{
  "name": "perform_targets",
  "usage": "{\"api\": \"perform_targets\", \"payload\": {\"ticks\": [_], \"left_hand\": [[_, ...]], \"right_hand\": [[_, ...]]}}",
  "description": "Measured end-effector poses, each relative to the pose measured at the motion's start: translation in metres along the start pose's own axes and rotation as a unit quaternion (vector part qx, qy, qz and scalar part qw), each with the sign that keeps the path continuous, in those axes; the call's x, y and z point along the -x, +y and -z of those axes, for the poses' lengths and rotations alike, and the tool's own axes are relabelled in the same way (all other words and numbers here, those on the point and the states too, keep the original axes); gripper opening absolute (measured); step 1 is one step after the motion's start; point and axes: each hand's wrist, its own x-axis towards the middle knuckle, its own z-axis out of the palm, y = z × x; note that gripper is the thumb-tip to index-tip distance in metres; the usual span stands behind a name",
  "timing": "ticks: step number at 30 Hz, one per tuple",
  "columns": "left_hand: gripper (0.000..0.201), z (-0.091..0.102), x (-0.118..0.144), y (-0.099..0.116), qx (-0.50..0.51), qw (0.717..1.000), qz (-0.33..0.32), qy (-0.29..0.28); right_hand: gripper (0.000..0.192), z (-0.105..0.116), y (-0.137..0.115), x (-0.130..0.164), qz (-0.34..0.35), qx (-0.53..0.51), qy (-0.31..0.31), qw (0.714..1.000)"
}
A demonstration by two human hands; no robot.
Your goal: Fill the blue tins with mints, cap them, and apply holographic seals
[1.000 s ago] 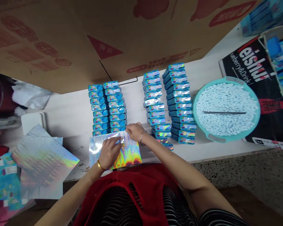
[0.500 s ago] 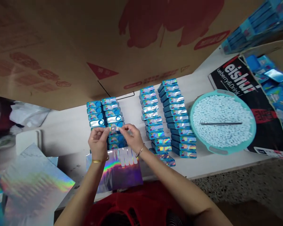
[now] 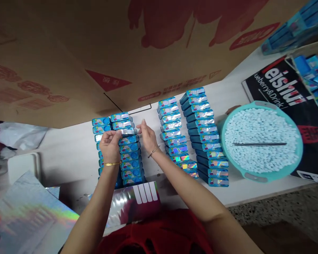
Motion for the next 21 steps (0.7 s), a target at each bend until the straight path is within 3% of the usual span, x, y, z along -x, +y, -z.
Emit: {"api": "perform_targets", "payload": {"ticks": [3,7,10,15,21], "left_hand": [[0.023,0.000,0.001,-0.002,-0.005,1.000,-0.011,-0.007],[0.022,0.001,-0.003,-0.014,-0.032,0.999,-0.014,0.001],[0.019,0.003,-0.007,-0.022,-0.120,0.992,-0.047,0.010],[0.012,0.005,-0.011,-0.026,-0.341,0.929,-0.130,0.056],[0.013,0.000,-0.011,-0.028,-0.421,0.898,-0.117,0.054]], "right_hand": [[0.061,-0.002,0.001,0.005,-0.020,-0.007,-0.018,1.000],[0.041,-0.005,0.010,0.004,0.033,0.009,-0.013,0.999],[0.031,-0.007,0.019,-0.004,0.068,0.073,0.002,0.995],[0.023,-0.006,0.025,-0.014,0.090,0.203,0.006,0.975],[0.020,-0.004,0.031,-0.018,0.112,0.277,-0.001,0.954]]}}
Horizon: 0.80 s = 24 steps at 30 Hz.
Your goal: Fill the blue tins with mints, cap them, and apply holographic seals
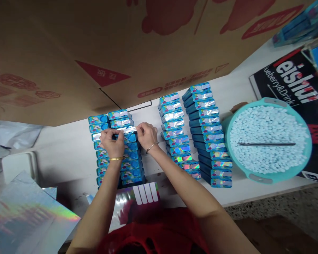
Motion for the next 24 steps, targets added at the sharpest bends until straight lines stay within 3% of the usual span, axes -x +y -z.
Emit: {"api": "perform_targets", "payload": {"ticks": [3,7,9,12,15,17,19,21,24], "left_hand": [[0.013,0.000,-0.001,0.001,-0.033,0.999,0.005,-0.012],[0.033,0.002,0.000,-0.002,-0.020,1.000,-0.003,0.017],[0.038,0.003,-0.001,-0.004,-0.011,1.000,-0.007,0.024],[0.040,0.000,-0.004,-0.004,-0.008,1.000,0.009,0.021],[0.039,0.002,-0.010,-0.004,0.001,1.000,0.024,0.001],[0.030,0.016,-0.010,-0.007,0.039,0.998,0.000,-0.046],[0.019,0.042,-0.002,-0.014,0.084,0.984,-0.064,-0.141],[0.021,0.073,0.014,-0.025,0.101,0.949,-0.145,-0.263],[0.035,0.111,0.049,-0.046,0.072,0.888,-0.222,-0.396]], "right_hand": [[0.021,-0.007,0.005,-0.002,-0.007,-0.002,-0.018,1.000],[0.027,-0.015,0.009,0.003,-0.022,-0.023,-0.021,0.999],[0.035,-0.016,0.012,0.009,0.005,-0.018,-0.025,1.000],[0.047,-0.015,0.017,0.016,0.065,0.029,-0.083,0.994],[0.054,-0.005,0.019,0.018,0.063,0.136,-0.159,0.976],[0.051,0.009,0.014,0.022,0.045,0.182,-0.167,0.968],[0.043,0.028,0.001,0.036,0.058,0.176,-0.146,0.972],[0.038,0.048,-0.017,0.062,0.112,0.149,-0.150,0.971],[0.033,0.065,-0.040,0.114,0.180,0.170,-0.231,0.941]]}}
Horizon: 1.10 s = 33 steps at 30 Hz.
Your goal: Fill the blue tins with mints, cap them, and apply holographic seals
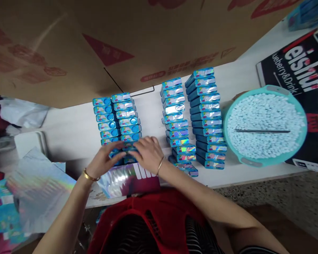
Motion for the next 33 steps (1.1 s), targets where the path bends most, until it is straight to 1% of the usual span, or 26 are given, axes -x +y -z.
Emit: {"api": "perform_targets", "payload": {"ticks": [1,3,4,6,9,12,15,17,20,23,26,28,30,32,33], "left_hand": [[0.036,-0.005,0.014,-0.001,-0.009,0.999,-0.006,-0.031],[0.027,-0.019,0.032,-0.004,-0.035,0.998,-0.014,-0.059],[0.022,-0.027,0.037,-0.005,-0.055,0.996,-0.022,-0.061],[0.021,-0.040,0.039,-0.008,-0.112,0.991,-0.051,-0.053],[0.026,-0.049,0.036,-0.011,-0.183,0.979,-0.089,-0.029],[0.027,-0.050,0.037,-0.014,-0.171,0.981,-0.091,0.008],[0.025,-0.049,0.039,-0.014,-0.176,0.978,-0.106,0.025],[0.025,-0.051,0.038,-0.011,-0.223,0.967,-0.121,0.038],[0.023,-0.057,0.036,-0.005,-0.296,0.943,-0.127,0.077],[0.023,-0.064,0.037,-0.002,-0.330,0.926,-0.143,0.118],[0.022,-0.071,0.047,-0.001,-0.341,0.914,-0.162,0.147],[0.019,-0.074,0.060,0.004,-0.322,0.919,-0.169,0.152],[0.015,-0.076,0.076,0.013,-0.275,0.936,-0.169,0.138],[0.010,-0.074,0.090,0.027,-0.198,0.961,-0.143,0.128],[0.007,-0.071,0.095,0.034,-0.147,0.973,-0.113,0.136]], "right_hand": [[0.029,-0.004,-0.009,0.012,0.004,0.016,-0.029,0.999],[0.023,-0.017,-0.019,0.028,-0.006,0.040,-0.081,0.996],[0.024,-0.024,-0.020,0.031,-0.015,0.047,-0.098,0.994],[0.025,-0.034,-0.018,0.030,-0.026,0.056,-0.114,0.992],[0.025,-0.037,-0.013,0.027,-0.025,0.071,-0.092,0.993],[0.027,-0.032,-0.012,0.033,-0.015,0.075,-0.061,0.995],[0.028,-0.031,-0.012,0.039,-0.005,0.080,-0.057,0.995],[0.028,-0.033,-0.011,0.038,0.000,0.083,-0.056,0.995],[0.027,-0.035,-0.007,0.029,0.002,0.082,-0.056,0.995],[0.028,-0.036,-0.003,0.019,-0.001,0.078,-0.065,0.995],[0.030,-0.036,-0.001,0.013,0.000,0.078,-0.071,0.994],[0.029,-0.039,0.000,0.011,0.001,0.088,-0.066,0.994],[0.029,-0.043,0.001,0.009,0.003,0.099,-0.059,0.993],[0.030,-0.047,0.003,0.010,0.004,0.098,-0.049,0.994],[0.031,-0.048,0.004,0.012,0.007,0.088,-0.036,0.995]]}}
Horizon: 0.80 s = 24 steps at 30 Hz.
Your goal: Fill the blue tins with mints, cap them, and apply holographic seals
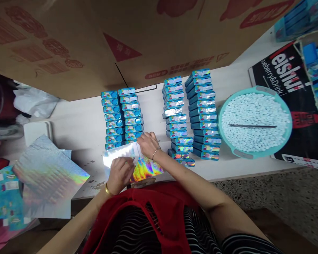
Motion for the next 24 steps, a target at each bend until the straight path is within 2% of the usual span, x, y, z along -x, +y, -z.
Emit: {"api": "perform_targets", "payload": {"ticks": [2,3,6,8,11,14,16,17,21,24], "left_hand": [[0.002,0.010,-0.004,0.010,0.109,0.986,0.111,0.057],[0.004,0.013,-0.011,0.012,0.167,0.965,0.174,0.100],[0.015,0.016,-0.039,0.009,0.318,0.866,0.321,0.216],[0.020,0.013,-0.059,0.004,0.385,0.813,0.361,0.246],[0.022,0.004,-0.081,-0.004,0.435,0.779,0.375,0.251],[0.024,-0.008,-0.098,-0.016,0.449,0.770,0.378,0.249],[0.024,-0.016,-0.112,-0.028,0.437,0.777,0.376,0.254],[0.023,-0.020,-0.119,-0.036,0.417,0.789,0.369,0.259],[0.015,-0.034,-0.149,-0.067,0.254,0.871,0.302,0.292],[0.013,-0.043,-0.162,-0.081,0.157,0.897,0.289,0.295]], "right_hand": [[0.034,0.000,0.000,0.005,0.005,-0.046,0.052,0.998],[0.037,0.002,0.000,0.009,0.007,-0.083,0.088,0.993],[0.050,0.013,-0.006,0.019,0.003,-0.220,0.177,0.959],[0.053,0.023,-0.012,0.022,-0.012,-0.290,0.187,0.938],[0.042,0.032,-0.017,0.017,-0.068,-0.334,0.188,0.921],[0.034,0.035,-0.010,-0.001,-0.118,-0.338,0.206,0.911],[0.030,0.038,0.002,-0.018,-0.128,-0.314,0.205,0.918],[0.028,0.040,0.009,-0.028,-0.133,-0.294,0.201,0.925],[0.025,0.046,0.035,-0.064,-0.146,-0.205,0.170,0.953],[0.022,0.044,0.045,-0.081,-0.155,-0.161,0.148,0.963]]}}
